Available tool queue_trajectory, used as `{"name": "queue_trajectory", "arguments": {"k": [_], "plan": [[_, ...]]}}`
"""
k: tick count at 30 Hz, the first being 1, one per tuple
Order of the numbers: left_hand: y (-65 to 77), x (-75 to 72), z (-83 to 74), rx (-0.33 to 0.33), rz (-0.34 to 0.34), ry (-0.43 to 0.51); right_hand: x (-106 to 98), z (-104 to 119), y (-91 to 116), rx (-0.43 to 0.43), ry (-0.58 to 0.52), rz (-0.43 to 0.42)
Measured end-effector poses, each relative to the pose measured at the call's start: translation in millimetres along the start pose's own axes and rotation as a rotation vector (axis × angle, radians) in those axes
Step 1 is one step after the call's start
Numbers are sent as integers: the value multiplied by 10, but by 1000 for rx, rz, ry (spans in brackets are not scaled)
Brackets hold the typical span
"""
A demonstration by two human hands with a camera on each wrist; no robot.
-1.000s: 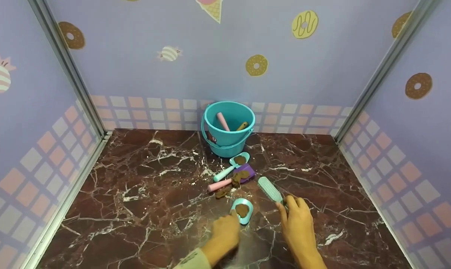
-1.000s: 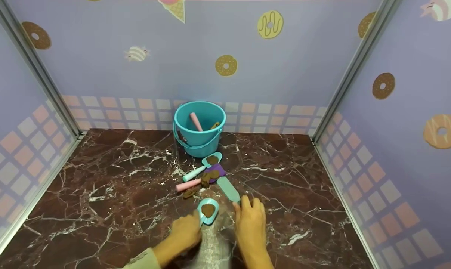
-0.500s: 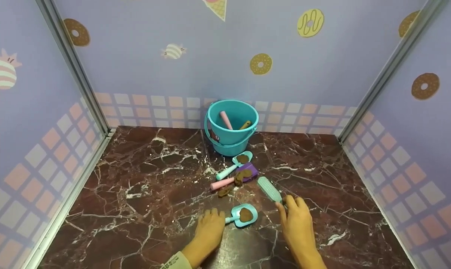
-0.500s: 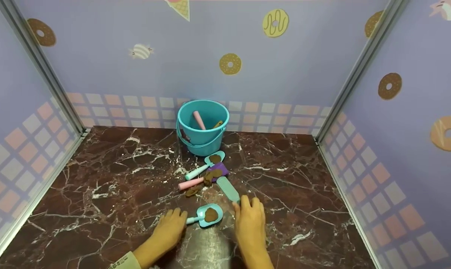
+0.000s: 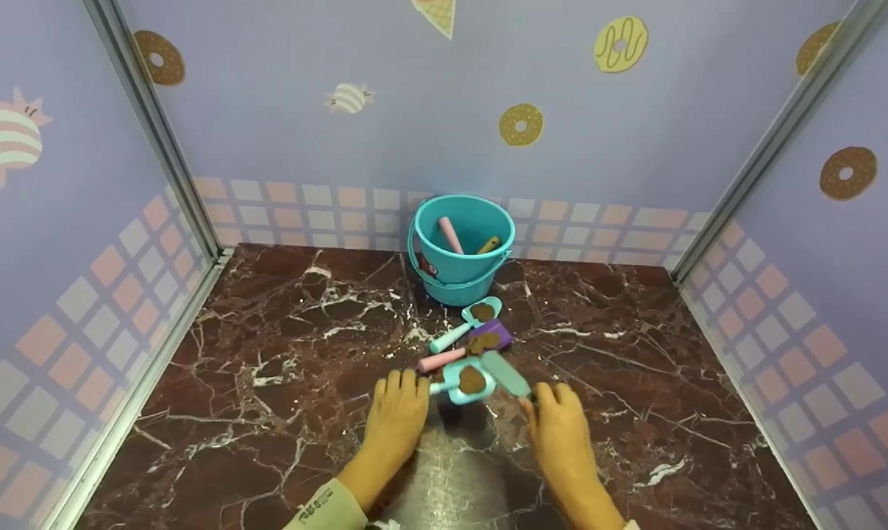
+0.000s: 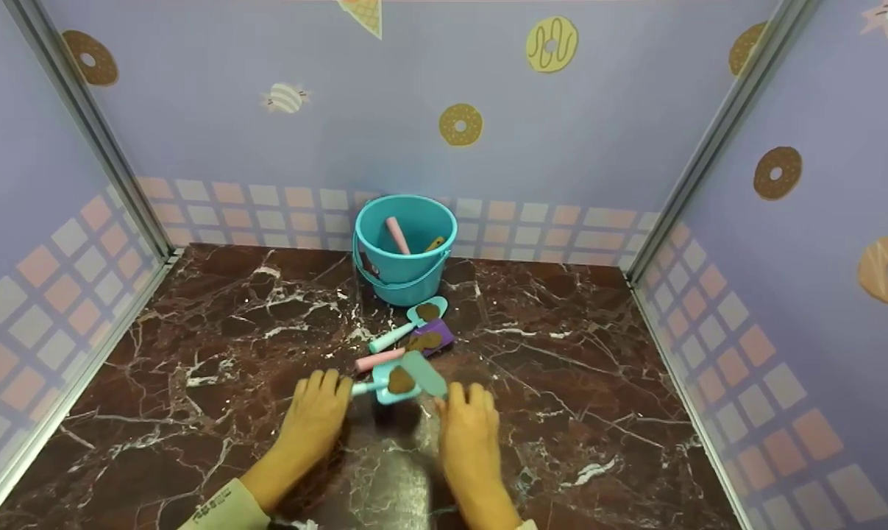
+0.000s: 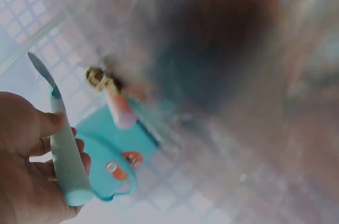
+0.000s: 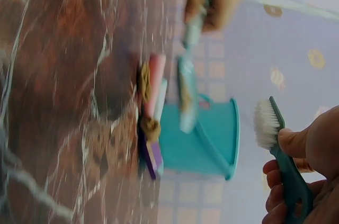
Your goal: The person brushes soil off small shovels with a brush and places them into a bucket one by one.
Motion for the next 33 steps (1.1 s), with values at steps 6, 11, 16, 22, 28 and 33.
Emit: {"name": "queue_trajectory", "arguments": {"k": [6, 11, 16, 22, 28, 33], "plan": [[-169, -276, 29, -56, -96, -16, 139, 413, -26, -124, -27, -68], [-223, -426, 7, -74, -137, -43, 238, 599, -34, -178, 2, -77], [-230, -510, 31, -79, -153, -64, 235, 514, -85, -165, 51, -113], [-220, -532, 7, -61, -164, -81, 209, 322, -131, -153, 49, -160], [-176, -524, -5, -85, -142, -89, 182, 239, -130, -123, 5, -177], [-197, -486, 11, -123, -73, -98, 181, 411, -82, -178, -23, -158]]}}
Point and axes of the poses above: each hand's wrist, its own y-axis away from the middle knuckle, its own x-axis out of the palm, z = x × y, the point moved 10 cm from there along -y, towards the middle knuckle, and after that the axes turned 4 degrees about -z, right-handed, at the moved point
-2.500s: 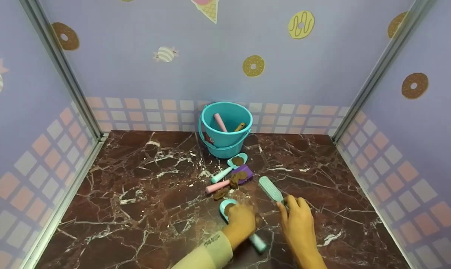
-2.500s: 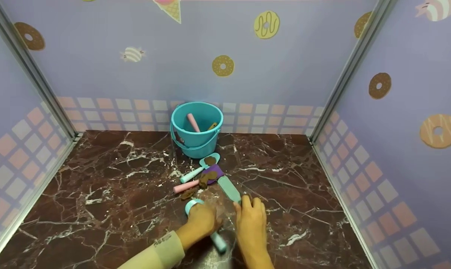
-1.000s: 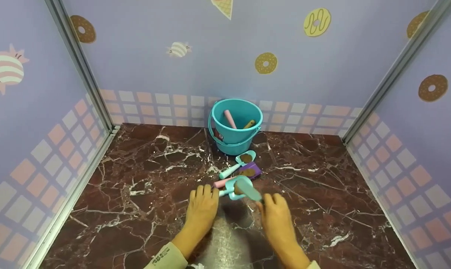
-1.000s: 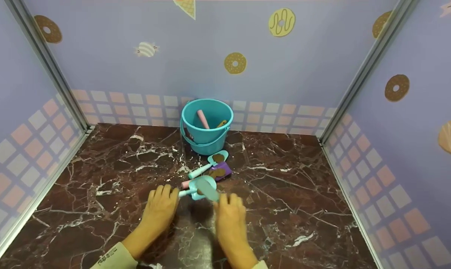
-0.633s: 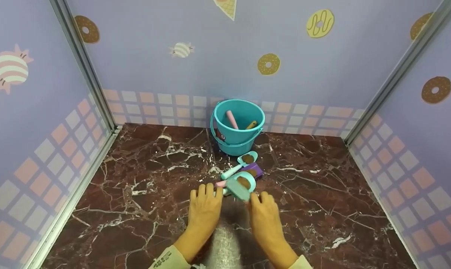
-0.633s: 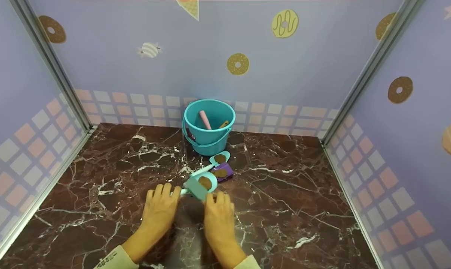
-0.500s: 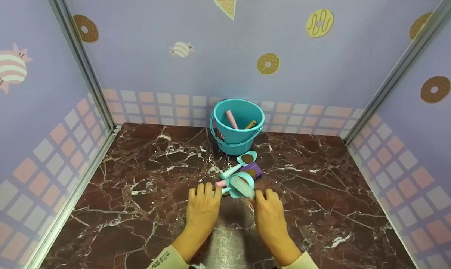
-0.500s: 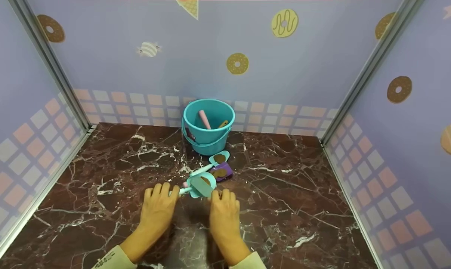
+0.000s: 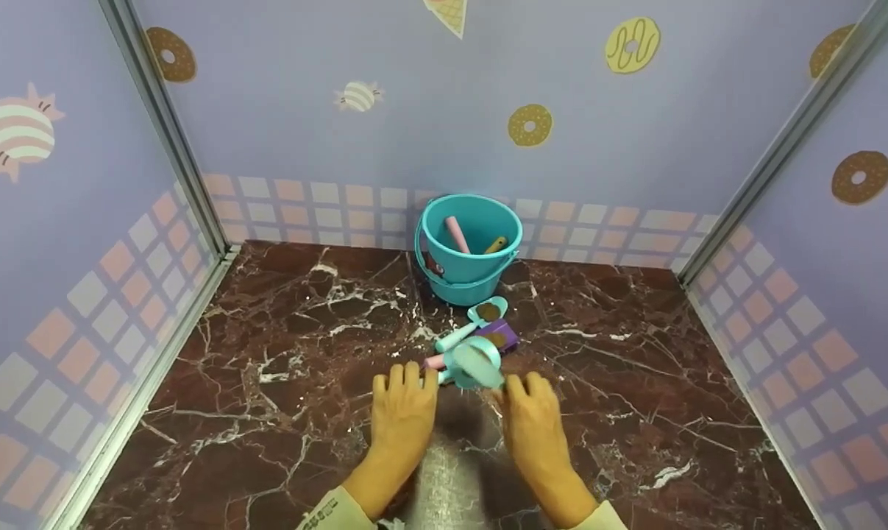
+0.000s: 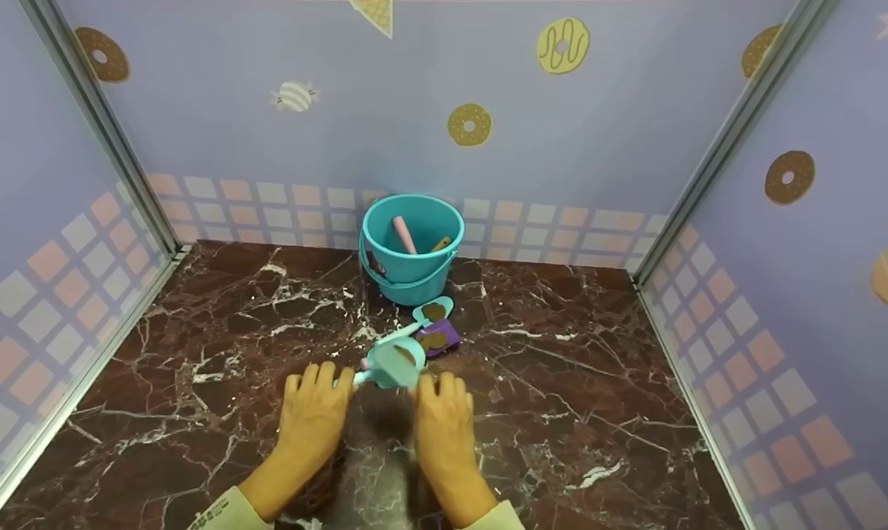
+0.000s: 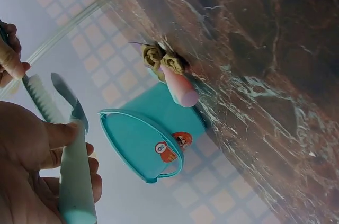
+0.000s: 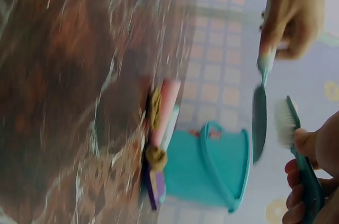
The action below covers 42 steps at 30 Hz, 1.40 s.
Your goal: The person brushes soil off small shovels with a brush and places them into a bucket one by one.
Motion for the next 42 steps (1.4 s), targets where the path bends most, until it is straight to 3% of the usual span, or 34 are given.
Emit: {"name": "queue_trajectory", "arguments": {"k": [6, 12, 17, 23, 30, 35, 39, 42], "plan": [[3, 16, -5, -14, 51, 3, 67, 21, 25, 26, 9, 61], [-2, -23, -14, -18, 15, 14, 25, -205, -59, 49, 12, 21], [-30, -60, -3, -29, -26, 10, -71, -182, -81, 43, -2, -32], [-37, -112, -17, -23, -39, 6, -60, 43, -8, -15, -39, 21], [2, -110, -58, -27, -2, 18, -23, -160, -47, 49, 25, 36], [-3, -168, -95, -20, -71, 8, -87, -235, -103, 72, 10, 4], [-28, -220, -117, -19, -110, -1, -147, -133, -109, 79, -18, -8], [-54, -239, -135, -22, -105, -5, -98, 38, -61, 35, -19, 36]]}}
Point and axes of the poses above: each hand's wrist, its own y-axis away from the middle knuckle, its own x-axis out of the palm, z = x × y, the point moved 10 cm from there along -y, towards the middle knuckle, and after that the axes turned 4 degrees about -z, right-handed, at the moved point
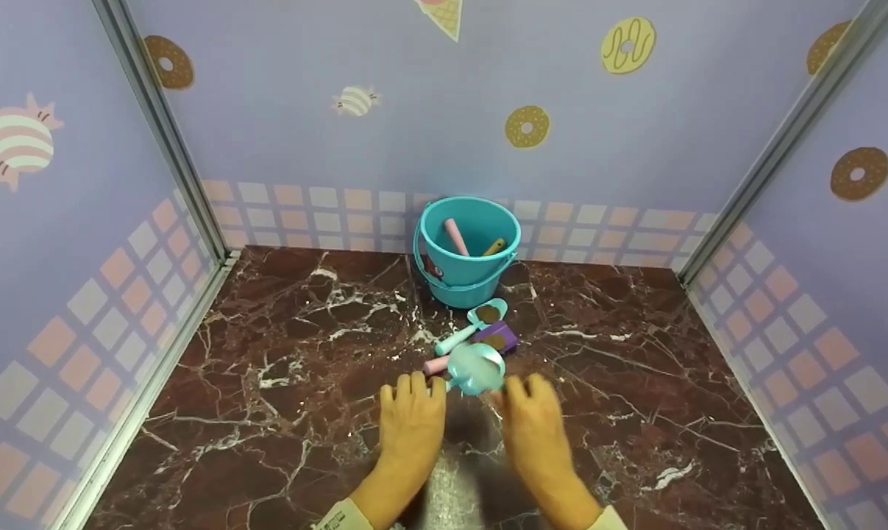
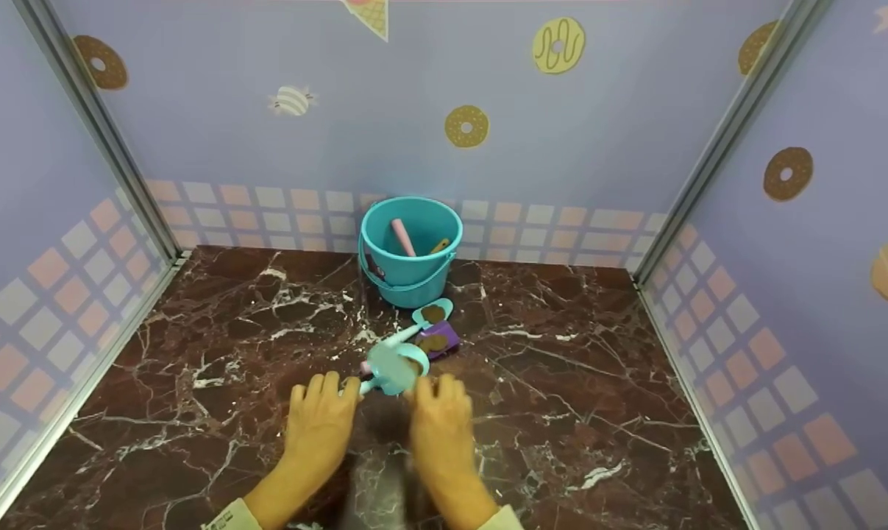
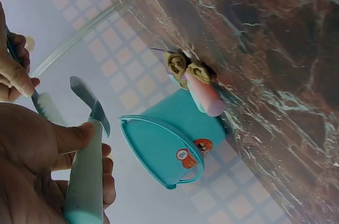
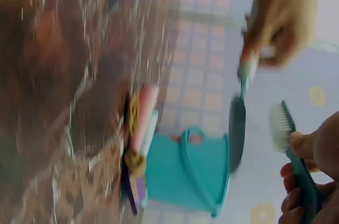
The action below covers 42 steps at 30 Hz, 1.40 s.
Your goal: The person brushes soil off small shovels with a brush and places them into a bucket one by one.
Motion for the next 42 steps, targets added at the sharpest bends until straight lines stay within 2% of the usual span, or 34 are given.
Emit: {"name": "queue_trajectory", "arguments": {"k": [2, 5, 12, 17, 19, 21, 24, 26, 28, 31, 35, 38, 42], "plan": [[-12, -15, -11, -1, 4, 1, 56, 77, 50, -24, 17, 33], [-20, -43, -20, -1, -1, 3, 100, 46, 94, -12, 44, 44], [17, -68, -20, 7, -27, 0, 81, -342, 24, 45, 57, 8], [48, 8, 5, -9, 29, 3, -25, -632, -51, 133, 82, -46], [51, 54, 12, -12, 65, 2, -43, -591, -53, 142, 51, -30], [49, 80, 9, -9, 79, -1, -24, -424, -25, 118, 8, 10], [37, 86, 2, -7, 73, 1, 45, -116, 52, 40, -15, 51], [28, 55, -2, -6, 42, 4, 78, -14, 100, 8, -10, 53], [23, 19, -3, -2, 20, 8, 88, -46, 110, -2, 4, 35], [26, -40, 14, 1, -18, 7, 75, -255, 48, 39, 9, 17], [49, -58, 35, -4, -22, 5, 24, -427, -55, 98, 39, -17], [58, -37, 32, -7, -4, 11, -2, -300, -46, 58, 17, -24], [55, 14, 19, -8, 34, 21, 50, -63, 55, -14, -14, 31]]}}
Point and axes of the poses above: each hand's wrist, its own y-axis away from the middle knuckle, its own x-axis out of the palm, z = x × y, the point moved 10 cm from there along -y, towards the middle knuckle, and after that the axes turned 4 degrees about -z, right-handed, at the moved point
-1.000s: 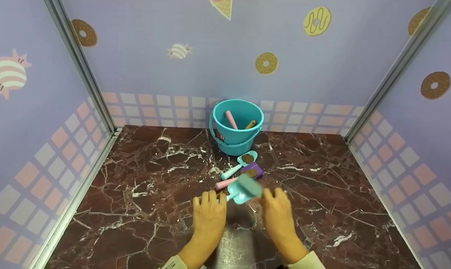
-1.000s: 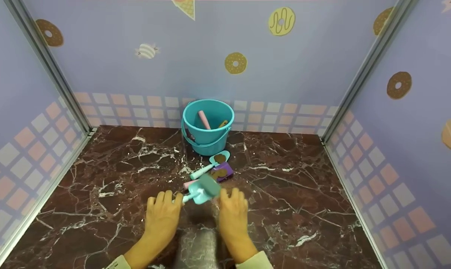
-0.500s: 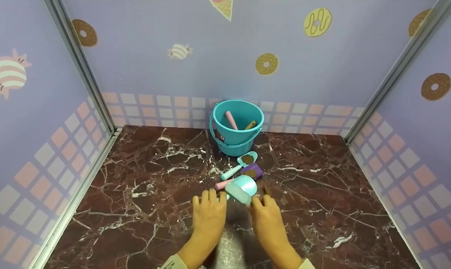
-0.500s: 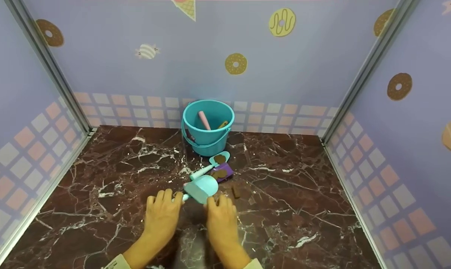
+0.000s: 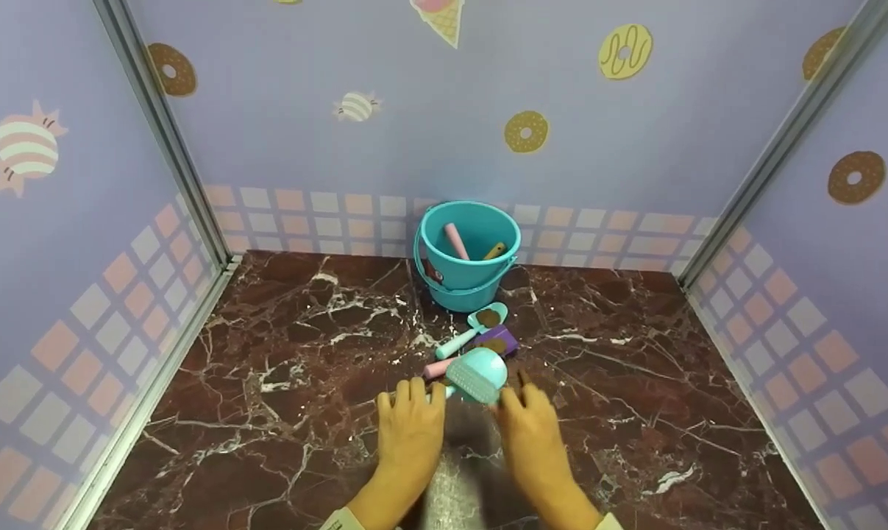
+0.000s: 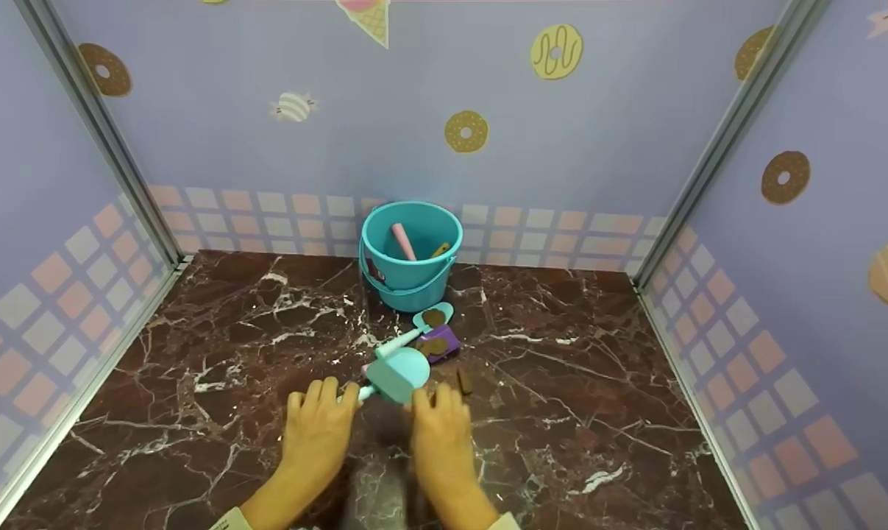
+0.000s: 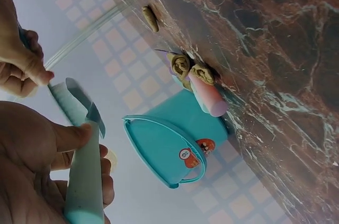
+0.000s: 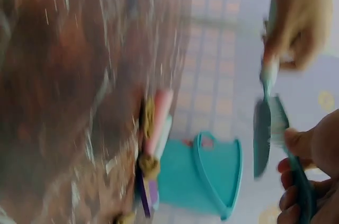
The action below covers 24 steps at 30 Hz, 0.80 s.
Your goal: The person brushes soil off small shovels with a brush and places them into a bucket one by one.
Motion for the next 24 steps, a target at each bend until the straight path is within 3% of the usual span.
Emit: {"name": "queue_trajectory", "arguments": {"k": [3, 10, 15, 18, 20, 22, 24], "plan": [[15, -3, 4, 4, 7, 2, 19, -35, 33, 16, 18, 8], [46, -85, 29, 5, -49, 1, -127, -448, -50, 73, 82, -92], [55, -40, 66, 2, -23, 2, -204, -520, -53, 89, 77, -101], [80, 64, 124, -10, 51, 13, -211, -468, -49, 78, 72, -85], [108, 167, 187, -37, 137, 52, -216, -419, -44, 68, 65, -76], [144, 294, 274, -95, 247, 138, -226, -361, -38, 53, 48, -72], [185, 425, 376, -189, 366, 282, -241, -301, -34, 37, 22, -71]]}}
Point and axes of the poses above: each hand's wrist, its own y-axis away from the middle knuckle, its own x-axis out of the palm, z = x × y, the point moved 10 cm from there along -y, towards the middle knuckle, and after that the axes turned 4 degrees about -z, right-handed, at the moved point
